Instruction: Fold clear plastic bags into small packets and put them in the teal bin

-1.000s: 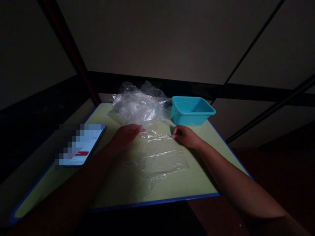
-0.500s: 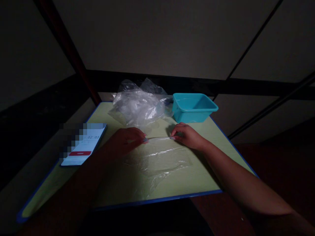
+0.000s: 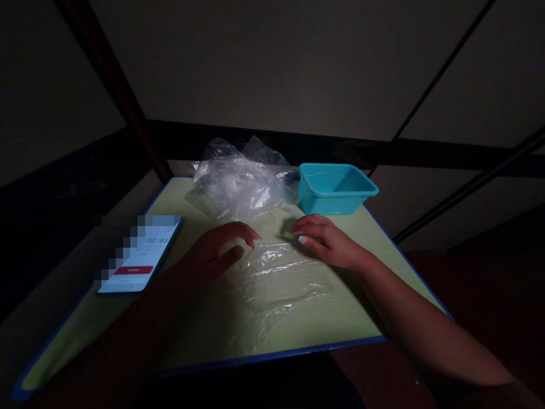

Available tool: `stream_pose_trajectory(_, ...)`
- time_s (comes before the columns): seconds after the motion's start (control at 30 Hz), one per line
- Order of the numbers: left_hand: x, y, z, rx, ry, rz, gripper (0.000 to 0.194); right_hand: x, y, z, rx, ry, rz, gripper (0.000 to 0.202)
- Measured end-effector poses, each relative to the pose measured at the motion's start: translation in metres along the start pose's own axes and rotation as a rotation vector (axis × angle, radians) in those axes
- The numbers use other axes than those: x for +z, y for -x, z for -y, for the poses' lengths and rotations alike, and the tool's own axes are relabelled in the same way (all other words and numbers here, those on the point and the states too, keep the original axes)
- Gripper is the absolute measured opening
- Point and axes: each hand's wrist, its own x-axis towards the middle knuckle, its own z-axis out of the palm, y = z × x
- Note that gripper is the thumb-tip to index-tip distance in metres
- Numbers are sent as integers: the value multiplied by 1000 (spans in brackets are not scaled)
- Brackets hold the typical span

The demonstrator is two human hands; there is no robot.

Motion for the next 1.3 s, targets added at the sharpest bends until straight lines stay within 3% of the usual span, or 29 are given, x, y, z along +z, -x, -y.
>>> stream_pose_trajectory(0.1, 8, 2, 6, -25, -117, -2, 56, 7, 2, 10, 61, 58, 124, 49)
stream_pose_trajectory(0.27, 35, 8, 14, -101, -493, 375, 77, 17, 7, 26, 183, 185, 396, 67)
stream_pose_trajectory(0.37, 46, 11, 11, -153, -590, 567, 80, 18, 7, 25, 306, 275, 438, 67)
stream_pose_trajectory(0.43, 48, 12, 9, -161, -612, 613, 82, 17, 7, 21, 390, 345, 424, 64)
stream_pose_trajectory(0.6, 48, 13, 11, -121, -626, 557, 82, 16, 5, 8, 466, 429, 341, 60)
stream_pose_trajectory(0.77, 48, 14, 11, -138, -607, 587, 81, 19, 4, 1, 496, 420, 285, 58)
stream_pose_trajectory(0.9, 48, 15, 13, -93, -624, 524, 83, 18, 3, -2, 509, 389, 232, 56)
stream_pose_trajectory(1.03, 46, 15, 14, -85, -647, 473, 78, 0, 5, 0, 485, 315, 209, 55)
stream_pose_trajectory(1.2, 48, 13, 15, -86, -666, 422, 59, -35, 10, 18, 500, 305, 85, 44)
stream_pose_trajectory(1.3, 52, 13, 19, -81, -693, 329, 59, -40, 16, 37, 478, 306, 271, 50)
